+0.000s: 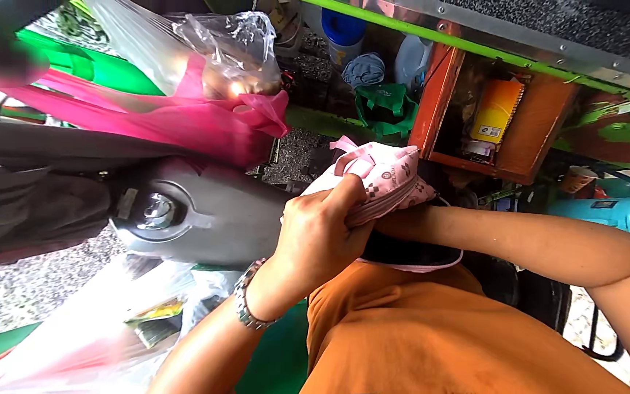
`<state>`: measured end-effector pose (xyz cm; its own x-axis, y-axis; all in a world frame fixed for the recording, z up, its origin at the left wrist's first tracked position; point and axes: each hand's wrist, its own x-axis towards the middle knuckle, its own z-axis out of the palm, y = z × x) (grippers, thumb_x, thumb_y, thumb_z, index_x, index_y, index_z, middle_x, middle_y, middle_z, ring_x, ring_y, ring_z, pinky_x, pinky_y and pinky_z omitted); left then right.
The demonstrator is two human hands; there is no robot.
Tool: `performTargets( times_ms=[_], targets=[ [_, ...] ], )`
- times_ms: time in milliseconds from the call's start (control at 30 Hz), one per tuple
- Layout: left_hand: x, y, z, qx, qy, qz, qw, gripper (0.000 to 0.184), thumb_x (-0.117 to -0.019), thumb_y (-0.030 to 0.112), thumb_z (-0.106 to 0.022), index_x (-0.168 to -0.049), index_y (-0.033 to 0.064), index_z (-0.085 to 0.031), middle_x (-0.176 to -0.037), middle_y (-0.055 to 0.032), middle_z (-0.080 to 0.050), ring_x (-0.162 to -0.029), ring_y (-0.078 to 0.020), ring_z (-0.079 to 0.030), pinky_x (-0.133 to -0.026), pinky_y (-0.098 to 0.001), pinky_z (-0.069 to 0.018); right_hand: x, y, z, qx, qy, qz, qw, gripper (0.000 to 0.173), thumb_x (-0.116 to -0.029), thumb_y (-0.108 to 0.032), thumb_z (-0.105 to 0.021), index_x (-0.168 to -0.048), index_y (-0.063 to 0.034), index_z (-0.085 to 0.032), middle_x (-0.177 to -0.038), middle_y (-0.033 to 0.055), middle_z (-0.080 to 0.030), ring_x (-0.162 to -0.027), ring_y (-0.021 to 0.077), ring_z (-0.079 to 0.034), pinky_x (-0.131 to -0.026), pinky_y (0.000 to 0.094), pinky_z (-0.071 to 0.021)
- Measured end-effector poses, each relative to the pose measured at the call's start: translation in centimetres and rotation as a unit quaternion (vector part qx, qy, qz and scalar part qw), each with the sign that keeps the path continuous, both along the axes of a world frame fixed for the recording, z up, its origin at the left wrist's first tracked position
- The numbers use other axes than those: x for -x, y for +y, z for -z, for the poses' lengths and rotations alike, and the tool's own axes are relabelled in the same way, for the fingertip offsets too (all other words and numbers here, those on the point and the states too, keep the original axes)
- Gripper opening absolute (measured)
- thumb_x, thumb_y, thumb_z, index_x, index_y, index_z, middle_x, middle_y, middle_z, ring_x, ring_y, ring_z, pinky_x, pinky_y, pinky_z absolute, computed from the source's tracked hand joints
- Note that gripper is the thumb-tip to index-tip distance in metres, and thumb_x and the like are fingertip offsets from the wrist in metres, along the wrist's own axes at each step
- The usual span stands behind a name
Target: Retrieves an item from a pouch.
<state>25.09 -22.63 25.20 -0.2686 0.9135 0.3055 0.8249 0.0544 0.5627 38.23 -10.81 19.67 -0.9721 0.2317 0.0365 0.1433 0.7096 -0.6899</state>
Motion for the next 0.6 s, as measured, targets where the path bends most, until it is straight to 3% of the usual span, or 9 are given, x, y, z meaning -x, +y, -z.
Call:
performTargets(
  times_ms=[100, 167, 233, 300, 333, 367, 433, 500, 600],
  targets=[
    [-0.2, 0.1, 0.3, 0.000, 0.003, 0.002, 1.000, 0.012, -0.0818, 0.014, -0.064, -0.076, 0.0093, -0.055, -0.056, 0.0035, -0.046, -0.048, -0.0040, -0.044, -0.044, -0.0208, -0.0310, 0.2, 0.1, -2.3, -0.008, -0.067, -0.024, 0.997, 0.012, -0.0969, -0.011, -0.066, -0.100, -0.0040, -0.075, -0.091, 0.0074, -0.072, -0.088, 0.0107, -0.066, -0.080, 0.0248, -0.0511],
    [-0.1, 0.1, 0.4, 0.000, 0.000, 0.002, 1.000, 0.012, -0.0818, 0.014, -0.064, -0.076, 0.0094, -0.054, -0.056, 0.0039, -0.045, -0.048, -0.0036, -0.043, -0.045, -0.0205, -0.0308, -0.4, -0.3, 0.0, -0.059, -0.022, -0.025, 0.998, 0.013, -0.0954, -0.015, -0.064, -0.096, -0.0059, -0.074, -0.085, 0.0082, -0.070, -0.084, 0.0152, -0.067, -0.075, 0.0307, -0.0534],
    [0.0, 0.2, 0.4, 0.005, -0.003, -0.004, 1.000, 0.012, -0.0810, 0.014, -0.065, -0.077, 0.0097, -0.055, -0.056, 0.0045, -0.045, -0.048, -0.0030, -0.043, -0.045, -0.0198, -0.0314, -0.7, -0.3, 1.2, -0.055, -0.032, -0.051, 0.997, 0.013, -0.0964, -0.016, -0.062, -0.092, -0.0085, -0.073, -0.081, 0.0047, -0.067, -0.079, 0.0123, -0.065, -0.070, 0.0286, -0.0518],
    [0.1, 0.1, 0.5, 0.017, -0.009, -0.012, 1.000, 0.012, -0.0807, 0.017, -0.065, -0.080, 0.0107, -0.055, -0.057, 0.0058, -0.044, -0.048, -0.0030, -0.043, -0.045, -0.0206, -0.0322, -0.7, -0.7, 3.7, -0.053, -0.036, -0.090, 0.994, 0.015, -0.0973, -0.011, -0.062, -0.093, -0.0037, -0.074, -0.082, 0.0110, -0.069, -0.079, 0.0216, -0.069, -0.068, 0.0388, -0.0562],
    [0.1, 0.1, 0.6, 0.028, -0.011, -0.015, 0.999, 0.014, -0.0809, 0.019, -0.066, -0.083, 0.0112, -0.054, -0.056, 0.0069, -0.043, -0.047, -0.0029, -0.042, -0.044, -0.0211, -0.0325, -0.5, -1.2, 6.6, -0.053, 0.055, -0.073, 0.994, 0.013, -0.0907, -0.009, -0.065, -0.081, -0.0040, -0.073, -0.071, 0.0097, -0.067, -0.066, 0.0212, -0.067, -0.054, 0.0377, -0.0541],
    [0.1, 0.1, 0.6, 0.038, -0.013, -0.017, 0.999, 0.016, -0.0812, 0.021, -0.067, -0.088, 0.0111, -0.055, -0.055, 0.0078, -0.042, -0.046, -0.0029, -0.041, -0.043, -0.0216, -0.0326, -0.3, -1.5, 8.3, -0.050, 0.104, -0.069, 0.991, 0.014, -0.0886, -0.008, -0.066, -0.076, -0.0037, -0.072, -0.067, 0.0097, -0.065, -0.060, 0.0221, -0.065, -0.049, 0.0381, -0.0514],
    [0.1, 0.1, 0.5, 0.053, -0.017, -0.018, 0.998, 0.021, -0.0815, 0.022, -0.066, -0.096, 0.0101, -0.057, -0.055, 0.0083, -0.042, -0.044, -0.0033, -0.040, -0.042, -0.0228, -0.0343, -0.2, -1.3, 6.6, -0.068, 0.040, -0.111, 0.991, 0.018, -0.0937, -0.008, -0.062, -0.080, -0.0022, -0.072, -0.071, 0.0121, -0.066, -0.065, 0.0255, -0.067, -0.054, 0.0416, -0.0539],
    [0.2, 0.2, 0.5, 0.055, -0.021, -0.018, 0.998, 0.022, -0.0809, 0.021, -0.067, -0.098, 0.0087, -0.058, -0.054, 0.0077, -0.044, -0.043, -0.0045, -0.042, -0.042, -0.0244, -0.0360, -0.2, -0.4, 2.5, -0.081, -0.088, -0.173, 0.978, 0.021, -0.1013, -0.008, -0.056, -0.093, -0.0026, -0.074, -0.084, 0.0135, -0.071, -0.079, 0.0264, -0.070, -0.067, 0.0430, -0.0564],
    [0.3, 0.2, 0.4, 0.054, -0.025, -0.016, 0.998, 0.022, -0.0811, 0.021, -0.066, -0.098, 0.0097, -0.058, -0.055, 0.0087, -0.044, -0.044, -0.0031, -0.041, -0.043, -0.0228, -0.0351, -0.4, 0.3, 0.6, -0.031, -0.060, -0.121, 0.990, 0.023, -0.0993, -0.011, -0.056, -0.086, -0.0048, -0.074, -0.071, 0.0056, -0.064, -0.065, 0.0112, -0.060, -0.056, 0.0271, -0.0474]
  ],
)
